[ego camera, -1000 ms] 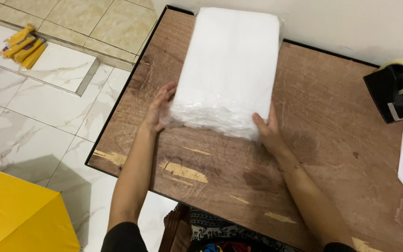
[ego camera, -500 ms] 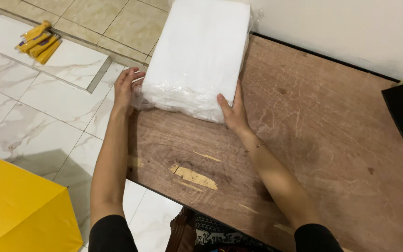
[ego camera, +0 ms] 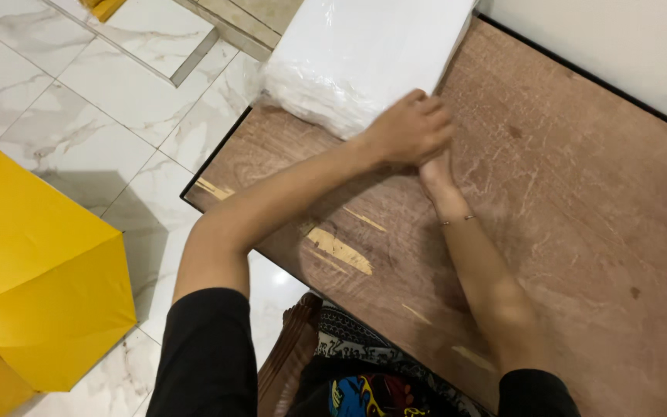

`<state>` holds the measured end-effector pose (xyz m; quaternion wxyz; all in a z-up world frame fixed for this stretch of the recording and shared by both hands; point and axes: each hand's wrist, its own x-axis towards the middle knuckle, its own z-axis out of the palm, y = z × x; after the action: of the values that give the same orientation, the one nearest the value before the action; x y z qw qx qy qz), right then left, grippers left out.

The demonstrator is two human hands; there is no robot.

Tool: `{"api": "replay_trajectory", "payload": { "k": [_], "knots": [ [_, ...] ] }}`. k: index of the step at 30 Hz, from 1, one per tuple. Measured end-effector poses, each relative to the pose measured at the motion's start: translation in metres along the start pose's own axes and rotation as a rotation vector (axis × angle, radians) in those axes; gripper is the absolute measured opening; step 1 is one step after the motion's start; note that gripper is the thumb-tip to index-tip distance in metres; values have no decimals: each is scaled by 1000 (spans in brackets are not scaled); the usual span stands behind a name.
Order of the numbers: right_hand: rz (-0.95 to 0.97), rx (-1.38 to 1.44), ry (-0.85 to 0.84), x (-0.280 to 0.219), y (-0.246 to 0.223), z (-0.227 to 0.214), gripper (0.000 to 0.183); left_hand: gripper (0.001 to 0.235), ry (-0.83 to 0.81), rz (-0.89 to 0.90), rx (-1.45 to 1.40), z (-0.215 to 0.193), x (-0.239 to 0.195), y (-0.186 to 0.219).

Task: The person packs stacks of white fabric items into large plastic bags, seals the bags with tape from a dispenser, and سپس organizes the stacks on a wooden table.

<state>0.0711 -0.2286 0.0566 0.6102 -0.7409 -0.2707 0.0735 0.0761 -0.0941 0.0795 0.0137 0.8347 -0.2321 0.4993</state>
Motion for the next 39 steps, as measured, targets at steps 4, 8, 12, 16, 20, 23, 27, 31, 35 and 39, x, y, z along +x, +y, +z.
{"api": "replay_trajectory", "payload": {
  "k": [4,8,12,16,20,23,27,31,35,39],
  "knots": [
    [1,-97,-44,-28,11,-57,61,23,29,252,-65,15,30,65],
    [-11,-207,-50,-54,15,-127,49,25,70,376,-188,28,52,115],
    [-21,-317,-36,-89,18,-184,38,31,130,418,-269,53,46,157],
    [69,-452,-8,-128,5,-226,35,32,-289,142,-336,39,44,178],
    [123,-815,-10,-176,-8,-266,43,58,-879,-170,-475,29,47,182],
    [237,-1063,-99,-207,-32,-292,49,62,-946,-204,-458,25,48,186],
    [499,-1132,-172,-246,-7,-322,60,67,-988,-235,-462,25,50,198],
    [421,-1176,-32,-261,-5,-321,64,71,-1032,-267,-413,6,63,205],
    [468,-1216,-69,-250,-20,-318,66,70,-1063,-375,-392,-4,69,213],
    [534,-1189,-109,-238,-23,-320,72,70,-1082,-419,-364,-6,72,220]
  ]
}}
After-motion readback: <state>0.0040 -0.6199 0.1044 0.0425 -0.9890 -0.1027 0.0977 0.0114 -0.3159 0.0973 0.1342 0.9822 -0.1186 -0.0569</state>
